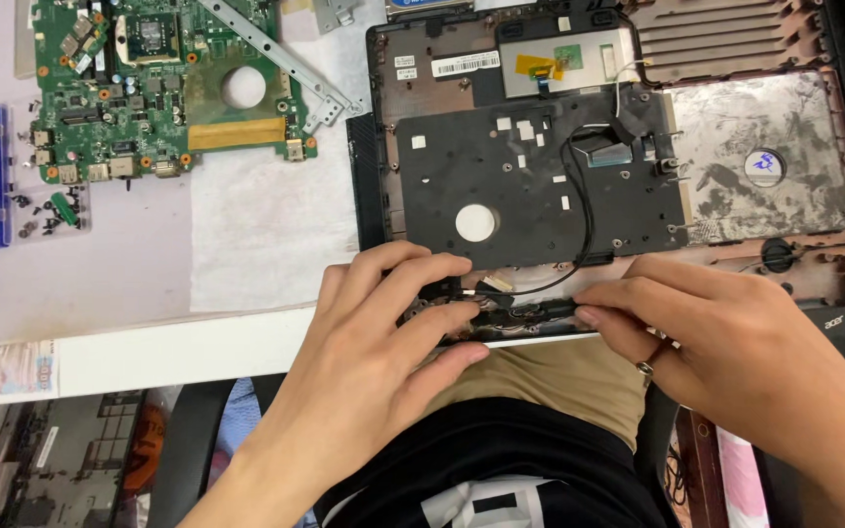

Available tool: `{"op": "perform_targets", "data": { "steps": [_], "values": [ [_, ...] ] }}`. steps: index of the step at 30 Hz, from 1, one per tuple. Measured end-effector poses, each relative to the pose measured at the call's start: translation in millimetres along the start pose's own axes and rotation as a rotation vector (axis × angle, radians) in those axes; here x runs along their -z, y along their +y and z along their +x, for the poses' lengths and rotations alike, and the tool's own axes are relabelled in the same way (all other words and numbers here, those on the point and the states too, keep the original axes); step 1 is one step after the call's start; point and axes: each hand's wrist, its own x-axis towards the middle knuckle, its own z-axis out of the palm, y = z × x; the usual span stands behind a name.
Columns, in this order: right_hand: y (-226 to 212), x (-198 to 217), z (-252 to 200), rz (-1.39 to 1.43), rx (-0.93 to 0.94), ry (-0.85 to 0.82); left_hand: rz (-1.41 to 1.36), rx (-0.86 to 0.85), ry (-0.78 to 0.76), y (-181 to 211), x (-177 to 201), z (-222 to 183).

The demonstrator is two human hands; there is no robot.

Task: The person disassembles internal components of a laptop using a screwdriver, removing small screws and internal modules such as the speaker and battery.

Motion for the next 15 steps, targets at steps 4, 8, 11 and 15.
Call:
{"op": "perform_targets", "data": {
  "steps": [4, 8, 11, 15],
  "values": [
    [-2.3, -0.5, 1.3, 0.018, 0.015, 0.021, 0.006, -0.023, 0.045, 1.0, 0.2, 1.0],
    [-3.9, 0.9, 1.4, 0.033, 0.015, 0.039, -0.019, -0.018, 0.068, 0.0, -2.5, 0.2],
    [-2.7, 1.1, -0.6, 0.013, -0.004, 0.026, -0.025, -0.005, 0.078, 0.9, -4.2, -1.2],
    [-1.5, 0.4, -0.7, 0.014, -0.031, 0.008, -0.067, 0.037, 0.096, 0.8, -7.2, -3.4]
  ]
}}
